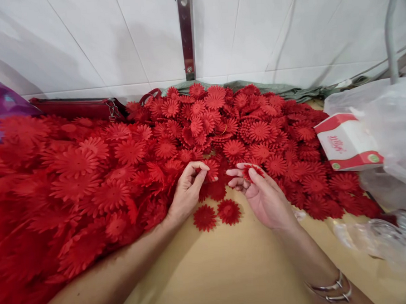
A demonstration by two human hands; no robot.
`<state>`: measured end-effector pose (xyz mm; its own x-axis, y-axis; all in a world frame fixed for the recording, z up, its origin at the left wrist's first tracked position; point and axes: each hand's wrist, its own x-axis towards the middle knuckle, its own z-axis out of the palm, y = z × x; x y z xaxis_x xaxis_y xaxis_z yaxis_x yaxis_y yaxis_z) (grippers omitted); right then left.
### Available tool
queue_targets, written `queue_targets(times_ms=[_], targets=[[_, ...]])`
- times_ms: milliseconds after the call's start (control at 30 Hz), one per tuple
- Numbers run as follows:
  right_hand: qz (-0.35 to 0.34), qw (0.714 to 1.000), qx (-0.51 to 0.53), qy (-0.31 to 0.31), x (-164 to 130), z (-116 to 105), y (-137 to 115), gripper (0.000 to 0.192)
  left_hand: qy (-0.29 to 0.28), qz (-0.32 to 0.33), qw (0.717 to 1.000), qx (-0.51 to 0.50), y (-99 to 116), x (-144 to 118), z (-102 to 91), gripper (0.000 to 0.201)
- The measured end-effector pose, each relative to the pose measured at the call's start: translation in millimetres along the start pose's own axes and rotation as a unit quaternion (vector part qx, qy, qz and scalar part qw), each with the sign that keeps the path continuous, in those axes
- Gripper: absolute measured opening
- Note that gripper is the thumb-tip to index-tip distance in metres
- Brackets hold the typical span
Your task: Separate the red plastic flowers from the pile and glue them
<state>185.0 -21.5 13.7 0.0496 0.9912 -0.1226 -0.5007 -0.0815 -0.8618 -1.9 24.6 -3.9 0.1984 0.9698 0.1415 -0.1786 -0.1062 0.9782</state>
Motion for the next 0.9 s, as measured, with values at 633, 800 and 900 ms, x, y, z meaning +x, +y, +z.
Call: queue_targets(times_ms=[633,800,900], targets=[[-0.023,0.942,-0.323,-0.092,-11.2,2.2,4.2,0.019,-0.125,0.051,0.982,0.128,10.5,-6.7,-0.4,0.045],[-0.053,0.925,-0.371,-0.067,-12.7,8.3,6.0,0.017,-0.118,0.062,0.978,0.159,10.2,-6.2,2.0,0.020],[-0.066,0.937,-0.342,-0.032,-9.7,9.2,9.1,0.020,-0.078,0.050,0.986,0.141,6.8,-4.4,1.1,0.016]])
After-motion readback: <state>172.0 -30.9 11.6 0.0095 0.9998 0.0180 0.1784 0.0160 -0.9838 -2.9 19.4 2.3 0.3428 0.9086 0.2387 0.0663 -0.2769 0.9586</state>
